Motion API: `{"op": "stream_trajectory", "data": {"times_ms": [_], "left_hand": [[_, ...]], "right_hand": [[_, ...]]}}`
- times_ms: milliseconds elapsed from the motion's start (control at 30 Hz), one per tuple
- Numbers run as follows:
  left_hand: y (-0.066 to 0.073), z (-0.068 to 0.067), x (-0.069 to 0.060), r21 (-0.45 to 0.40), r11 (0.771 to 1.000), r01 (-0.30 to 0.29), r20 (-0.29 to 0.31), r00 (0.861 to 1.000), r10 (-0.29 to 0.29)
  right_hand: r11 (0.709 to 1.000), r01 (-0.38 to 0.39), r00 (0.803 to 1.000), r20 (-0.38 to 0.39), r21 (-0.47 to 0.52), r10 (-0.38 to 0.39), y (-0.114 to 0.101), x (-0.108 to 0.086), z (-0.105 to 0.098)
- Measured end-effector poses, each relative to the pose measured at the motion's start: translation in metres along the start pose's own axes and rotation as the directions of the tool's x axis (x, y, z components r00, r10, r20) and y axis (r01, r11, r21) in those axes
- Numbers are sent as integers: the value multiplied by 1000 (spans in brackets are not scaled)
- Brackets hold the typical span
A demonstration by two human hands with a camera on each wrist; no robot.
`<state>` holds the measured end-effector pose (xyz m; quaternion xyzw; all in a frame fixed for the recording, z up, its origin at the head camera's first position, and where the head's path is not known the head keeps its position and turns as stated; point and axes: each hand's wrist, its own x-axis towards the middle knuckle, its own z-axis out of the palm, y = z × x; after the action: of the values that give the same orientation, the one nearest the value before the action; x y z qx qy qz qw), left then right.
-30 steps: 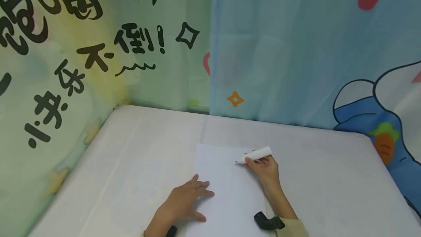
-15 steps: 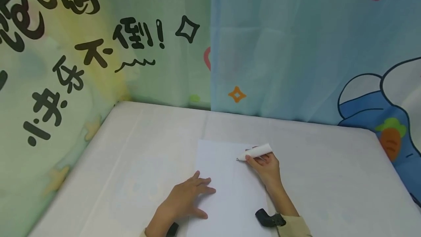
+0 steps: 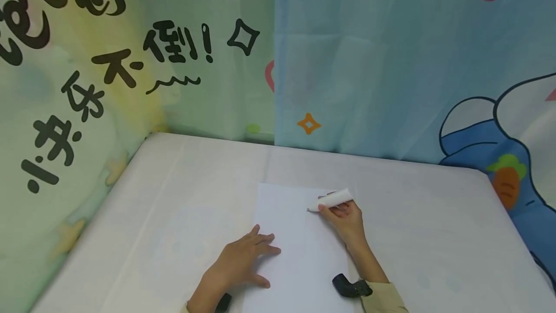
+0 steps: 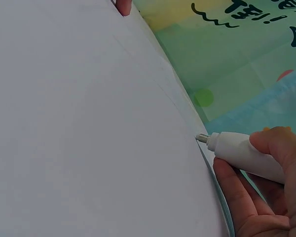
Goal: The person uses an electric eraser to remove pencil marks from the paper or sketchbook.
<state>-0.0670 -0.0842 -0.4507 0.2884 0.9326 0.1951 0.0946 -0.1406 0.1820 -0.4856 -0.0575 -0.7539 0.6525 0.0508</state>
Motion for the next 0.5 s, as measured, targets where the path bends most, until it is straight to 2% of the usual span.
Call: {"op": "stream_trajectory", "data": {"times_ms": [200,500], "left_hand": [[1,-1,0,-16,1000,6,7,1000,-6],[1,-1,0,-7,1000,6,1,1000,-6]], "right_hand": [[1000,-8,1000,8,-9,8,1,1,0],[999,31,999,29,-22,-30,4,1,-2]]}}
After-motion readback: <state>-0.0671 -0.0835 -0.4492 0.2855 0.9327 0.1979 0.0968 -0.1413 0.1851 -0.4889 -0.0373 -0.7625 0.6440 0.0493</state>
